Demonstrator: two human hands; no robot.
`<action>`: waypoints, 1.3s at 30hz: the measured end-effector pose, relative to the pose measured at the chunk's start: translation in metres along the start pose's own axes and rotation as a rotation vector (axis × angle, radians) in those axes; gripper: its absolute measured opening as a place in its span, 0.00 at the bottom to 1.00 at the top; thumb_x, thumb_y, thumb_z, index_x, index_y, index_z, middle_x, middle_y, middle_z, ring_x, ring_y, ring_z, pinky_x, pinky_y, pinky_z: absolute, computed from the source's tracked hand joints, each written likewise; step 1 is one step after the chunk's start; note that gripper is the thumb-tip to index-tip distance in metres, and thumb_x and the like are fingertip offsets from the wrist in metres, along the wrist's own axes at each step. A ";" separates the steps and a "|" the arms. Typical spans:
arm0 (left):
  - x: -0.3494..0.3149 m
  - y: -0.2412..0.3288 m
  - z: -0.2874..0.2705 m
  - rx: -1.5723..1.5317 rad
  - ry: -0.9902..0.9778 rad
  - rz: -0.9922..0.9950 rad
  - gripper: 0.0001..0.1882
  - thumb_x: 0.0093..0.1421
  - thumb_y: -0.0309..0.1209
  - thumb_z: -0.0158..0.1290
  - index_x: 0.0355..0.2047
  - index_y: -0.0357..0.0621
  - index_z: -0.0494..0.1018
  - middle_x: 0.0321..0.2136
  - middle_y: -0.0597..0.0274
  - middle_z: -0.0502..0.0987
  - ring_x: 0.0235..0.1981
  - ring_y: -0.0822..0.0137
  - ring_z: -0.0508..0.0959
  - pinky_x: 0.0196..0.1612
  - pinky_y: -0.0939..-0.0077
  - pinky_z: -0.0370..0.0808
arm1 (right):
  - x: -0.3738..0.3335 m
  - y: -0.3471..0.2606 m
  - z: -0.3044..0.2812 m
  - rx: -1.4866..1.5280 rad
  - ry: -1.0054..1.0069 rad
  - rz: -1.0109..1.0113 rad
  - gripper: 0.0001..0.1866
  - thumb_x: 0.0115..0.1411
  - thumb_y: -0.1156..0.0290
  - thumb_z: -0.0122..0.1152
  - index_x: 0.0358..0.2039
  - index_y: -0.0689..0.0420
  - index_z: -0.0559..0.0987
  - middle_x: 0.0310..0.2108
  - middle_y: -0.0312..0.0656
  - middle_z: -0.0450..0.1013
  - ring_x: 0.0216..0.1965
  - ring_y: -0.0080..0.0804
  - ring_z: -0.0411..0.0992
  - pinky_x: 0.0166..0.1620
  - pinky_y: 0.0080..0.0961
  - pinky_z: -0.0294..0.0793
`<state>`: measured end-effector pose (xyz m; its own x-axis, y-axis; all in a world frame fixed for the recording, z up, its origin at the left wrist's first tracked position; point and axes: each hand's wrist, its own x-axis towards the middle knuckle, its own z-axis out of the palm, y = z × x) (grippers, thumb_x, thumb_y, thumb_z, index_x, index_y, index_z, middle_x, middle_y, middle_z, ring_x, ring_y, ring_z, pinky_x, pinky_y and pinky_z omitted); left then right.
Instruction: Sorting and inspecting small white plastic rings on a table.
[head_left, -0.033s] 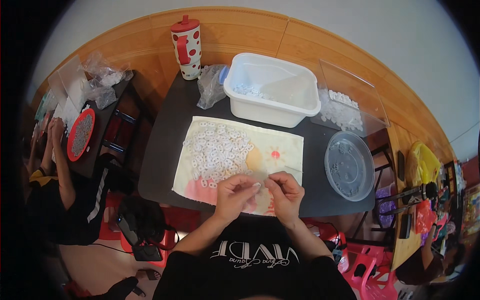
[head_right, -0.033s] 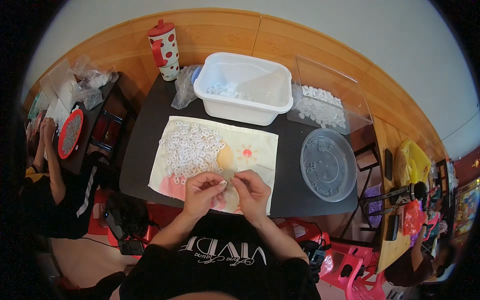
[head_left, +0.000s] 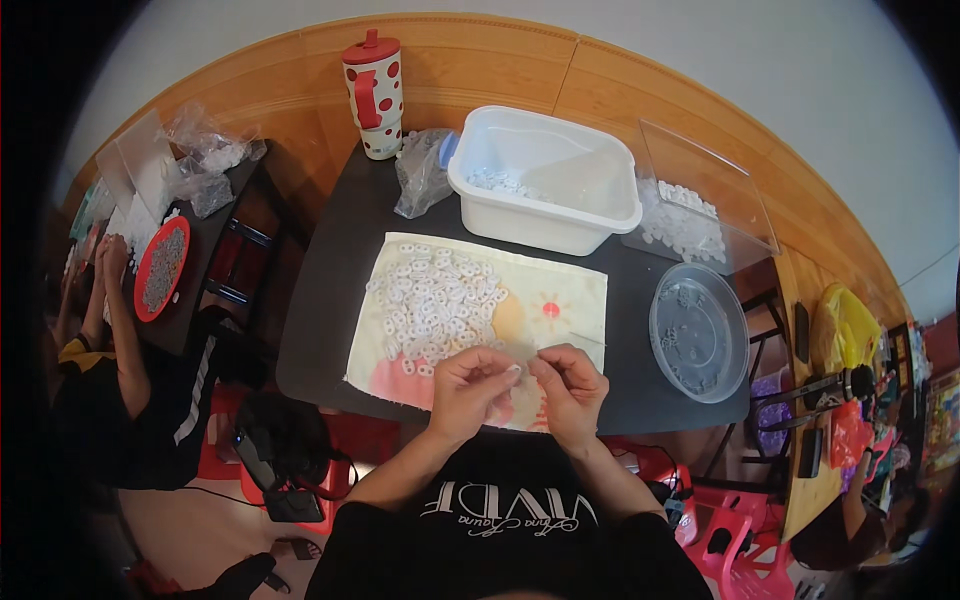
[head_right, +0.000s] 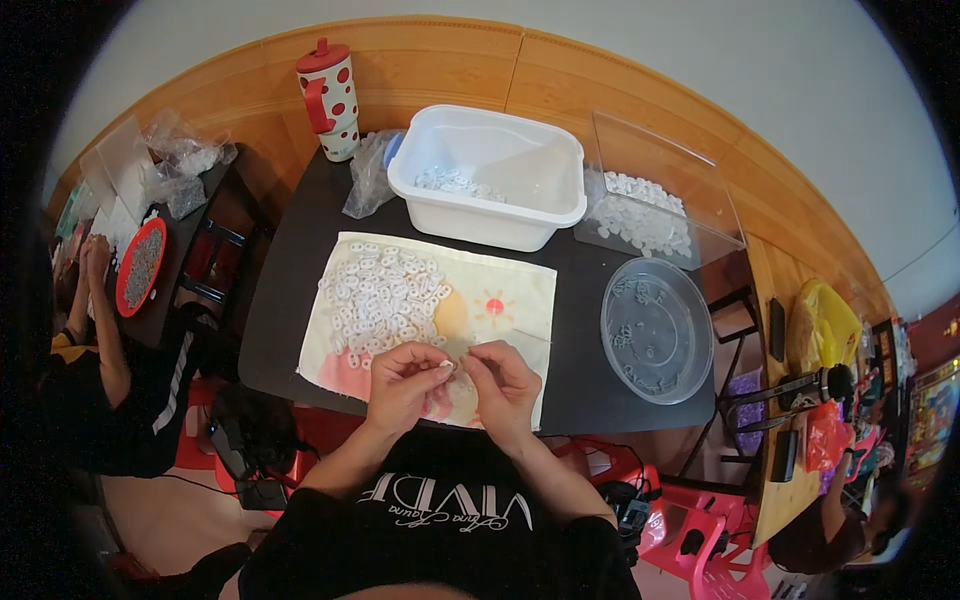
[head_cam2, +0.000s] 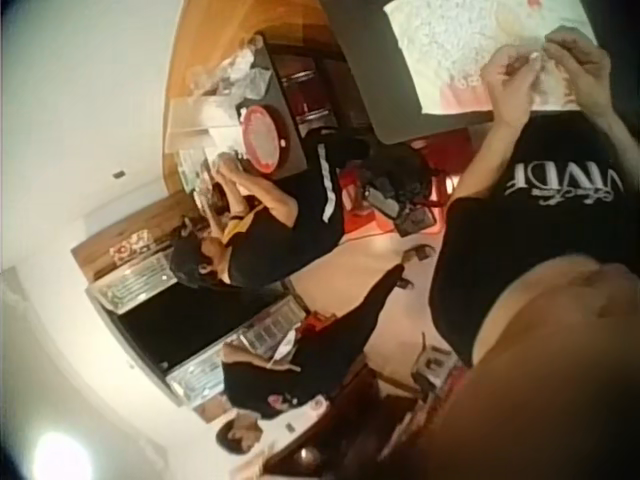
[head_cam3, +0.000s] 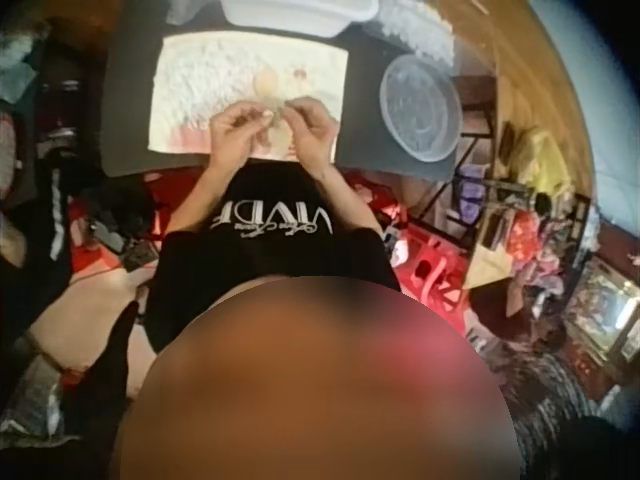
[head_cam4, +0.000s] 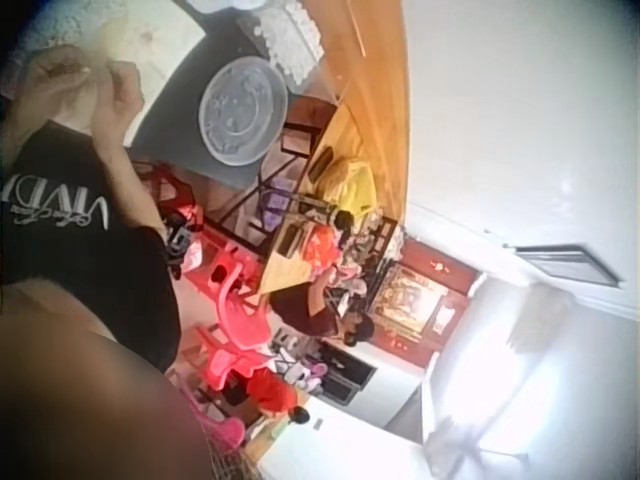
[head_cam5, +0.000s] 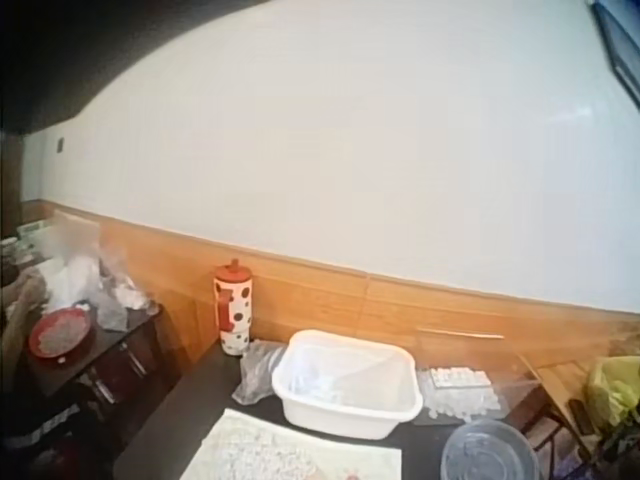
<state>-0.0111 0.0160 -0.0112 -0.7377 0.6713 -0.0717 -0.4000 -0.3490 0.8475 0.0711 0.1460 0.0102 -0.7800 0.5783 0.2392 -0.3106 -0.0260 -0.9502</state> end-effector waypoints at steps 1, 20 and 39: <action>0.002 0.000 0.001 -0.060 0.001 0.003 0.06 0.58 0.16 0.58 0.36 0.36 0.78 0.40 0.57 0.78 0.26 0.76 0.76 0.27 0.85 0.74 | -0.001 0.001 0.001 0.000 0.011 -0.020 0.06 0.61 0.85 0.61 0.39 0.66 0.77 0.34 0.36 0.74 0.34 0.18 0.71 0.41 0.15 0.70; -0.004 0.002 0.014 -0.144 0.023 0.070 0.08 0.61 0.19 0.57 0.41 0.35 0.78 0.29 0.59 0.80 0.25 0.76 0.77 0.23 0.83 0.75 | -0.004 -0.001 0.010 -0.036 0.050 -0.194 0.08 0.60 0.87 0.61 0.40 0.66 0.77 0.37 0.40 0.74 0.38 0.22 0.71 0.43 0.16 0.71; -0.009 0.003 0.017 -0.073 0.041 0.130 0.07 0.59 0.17 0.58 0.38 0.35 0.80 0.31 0.58 0.80 0.27 0.75 0.78 0.26 0.83 0.76 | -0.004 -0.004 0.007 -0.100 0.054 -0.233 0.09 0.58 0.89 0.62 0.39 0.66 0.77 0.34 0.40 0.74 0.34 0.21 0.70 0.39 0.16 0.69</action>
<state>0.0039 0.0196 0.0008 -0.8068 0.5906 0.0131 -0.3374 -0.4789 0.8105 0.0711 0.1379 0.0150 -0.6625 0.6022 0.4455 -0.4215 0.1919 -0.8863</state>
